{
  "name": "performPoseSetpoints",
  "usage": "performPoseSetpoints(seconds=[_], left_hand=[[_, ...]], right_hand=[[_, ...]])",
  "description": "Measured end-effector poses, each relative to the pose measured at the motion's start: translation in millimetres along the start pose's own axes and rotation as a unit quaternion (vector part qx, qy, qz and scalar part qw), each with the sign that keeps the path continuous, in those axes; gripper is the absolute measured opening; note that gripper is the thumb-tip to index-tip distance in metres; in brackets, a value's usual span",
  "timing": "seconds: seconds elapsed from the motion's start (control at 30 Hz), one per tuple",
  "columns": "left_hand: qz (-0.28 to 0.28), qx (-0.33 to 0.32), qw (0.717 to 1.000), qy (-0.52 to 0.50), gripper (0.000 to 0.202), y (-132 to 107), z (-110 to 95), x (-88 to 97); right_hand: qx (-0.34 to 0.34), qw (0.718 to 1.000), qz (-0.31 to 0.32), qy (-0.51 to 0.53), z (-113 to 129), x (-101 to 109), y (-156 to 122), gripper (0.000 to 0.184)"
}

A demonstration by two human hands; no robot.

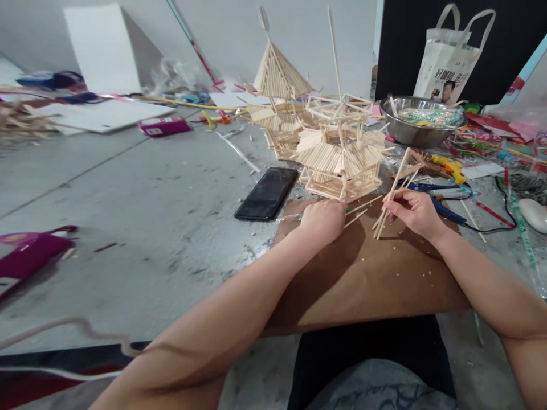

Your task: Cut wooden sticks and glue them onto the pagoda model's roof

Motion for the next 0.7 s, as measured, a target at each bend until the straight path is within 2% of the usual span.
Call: performPoseSetpoints(seconds=[0.33,0.5,0.6,0.7], left_hand=[[0.025,-0.040,0.999,0.015,0.025,4,2,-11.3],[0.006,-0.028,0.999,-0.016,0.025,2,1,1.2],[-0.053,-0.038,0.991,-0.114,0.027,-3,-5,19.8],[-0.095,-0.089,0.953,-0.273,0.025,-13,-17,33.5]], right_hand=[[-0.019,0.999,-0.007,0.039,-5,0,0,0.020],[-0.012,0.999,-0.012,0.044,-1,1,1,0.020],[-0.013,0.999,-0.017,0.034,2,2,1,0.021],[-0.027,0.999,-0.008,0.028,1,0,1,0.024]])
Point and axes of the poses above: each hand's wrist, its own y-axis towards the middle knuckle, its own x-axis out of the back of the hand, z = x × y, the point moved 10 cm from there along y, towards the middle knuckle, and after that the axes turned 12 degrees about x, right-handed, at the moved point
